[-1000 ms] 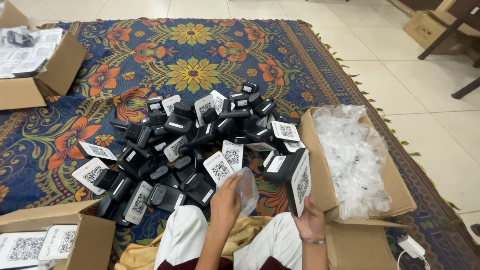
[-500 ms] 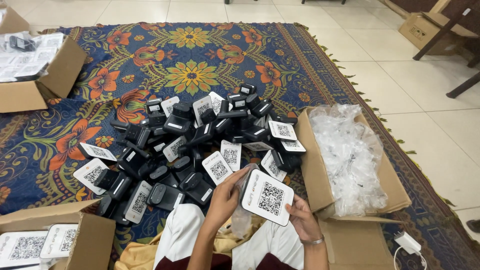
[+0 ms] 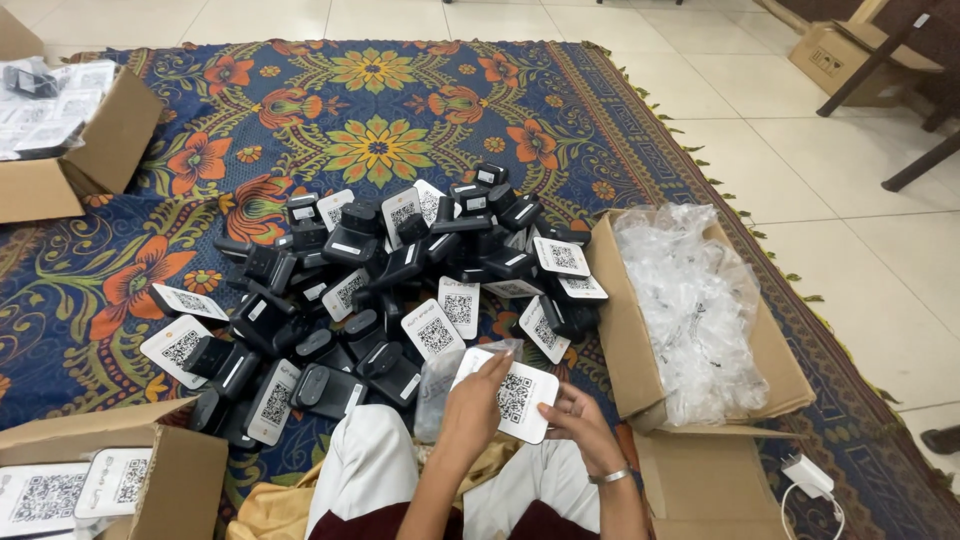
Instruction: The person sorts black electronic devices with QR codes and packs them into plastic bags and cardboard boxes.
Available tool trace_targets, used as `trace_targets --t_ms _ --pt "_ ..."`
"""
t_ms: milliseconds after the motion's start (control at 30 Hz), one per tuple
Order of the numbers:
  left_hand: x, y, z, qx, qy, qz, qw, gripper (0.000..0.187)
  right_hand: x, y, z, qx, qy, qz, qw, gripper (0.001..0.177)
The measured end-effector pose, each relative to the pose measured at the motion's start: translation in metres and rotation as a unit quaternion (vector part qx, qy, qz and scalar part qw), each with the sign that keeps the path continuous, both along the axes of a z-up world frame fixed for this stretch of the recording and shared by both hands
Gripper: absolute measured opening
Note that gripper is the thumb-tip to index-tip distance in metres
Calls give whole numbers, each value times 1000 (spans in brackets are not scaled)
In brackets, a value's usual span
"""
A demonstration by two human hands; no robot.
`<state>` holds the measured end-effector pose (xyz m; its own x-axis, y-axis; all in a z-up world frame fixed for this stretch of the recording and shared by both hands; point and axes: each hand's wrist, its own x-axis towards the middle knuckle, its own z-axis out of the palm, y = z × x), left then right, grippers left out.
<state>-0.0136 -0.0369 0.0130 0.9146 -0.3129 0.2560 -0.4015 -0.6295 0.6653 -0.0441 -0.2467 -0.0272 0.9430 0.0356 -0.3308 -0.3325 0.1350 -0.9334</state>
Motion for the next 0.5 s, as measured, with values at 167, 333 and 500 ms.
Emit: trace_targets --t_ms 167,333,500 --pt "-15 -14 14 -27 1 -45 999 76 14 25 -23 -29 -4 15 999 46" --pt "-18 -24 13 -65 20 -80 994 81 60 30 -111 -116 -135 -14 984 38" --pt "-12 -20 7 -85 -55 -8 995 79 106 47 -97 -448 -231 85 859 37"
